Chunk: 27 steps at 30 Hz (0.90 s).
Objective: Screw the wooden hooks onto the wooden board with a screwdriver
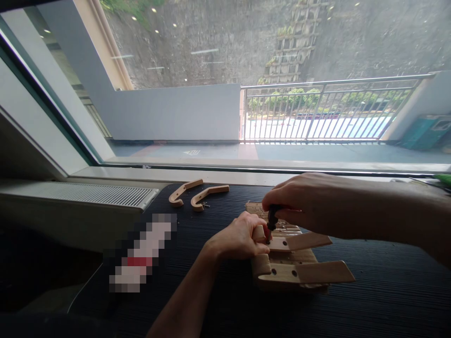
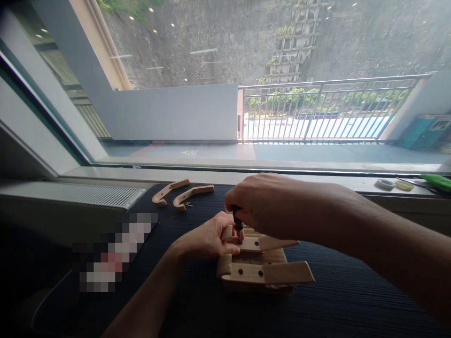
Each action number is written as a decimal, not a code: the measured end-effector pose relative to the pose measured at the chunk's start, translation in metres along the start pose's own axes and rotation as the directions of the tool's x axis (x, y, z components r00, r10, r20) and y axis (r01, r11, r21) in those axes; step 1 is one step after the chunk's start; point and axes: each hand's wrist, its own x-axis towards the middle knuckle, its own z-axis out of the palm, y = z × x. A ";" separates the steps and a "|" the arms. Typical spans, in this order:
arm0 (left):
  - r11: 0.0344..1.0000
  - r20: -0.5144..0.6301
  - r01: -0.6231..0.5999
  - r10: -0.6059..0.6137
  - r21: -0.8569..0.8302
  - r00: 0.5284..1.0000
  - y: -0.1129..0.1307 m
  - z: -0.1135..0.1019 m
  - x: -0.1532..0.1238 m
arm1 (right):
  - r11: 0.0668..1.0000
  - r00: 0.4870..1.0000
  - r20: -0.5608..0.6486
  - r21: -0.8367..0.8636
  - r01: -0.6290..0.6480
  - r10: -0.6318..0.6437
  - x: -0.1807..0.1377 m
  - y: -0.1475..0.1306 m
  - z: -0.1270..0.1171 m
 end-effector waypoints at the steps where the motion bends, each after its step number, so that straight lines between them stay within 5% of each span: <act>1: 0.998 -0.013 -0.030 0.031 0.046 0.999 -0.001 0.000 0.000 | 1.000 1.000 -0.003 0.000 -0.009 0.009 0.000 0.001 0.001; 27: 0.973 -0.009 -0.169 0.172 0.157 0.985 -0.009 0.001 0.003 | 0.999 1.000 0.028 -0.039 -0.009 0.010 0.004 -0.006 -0.005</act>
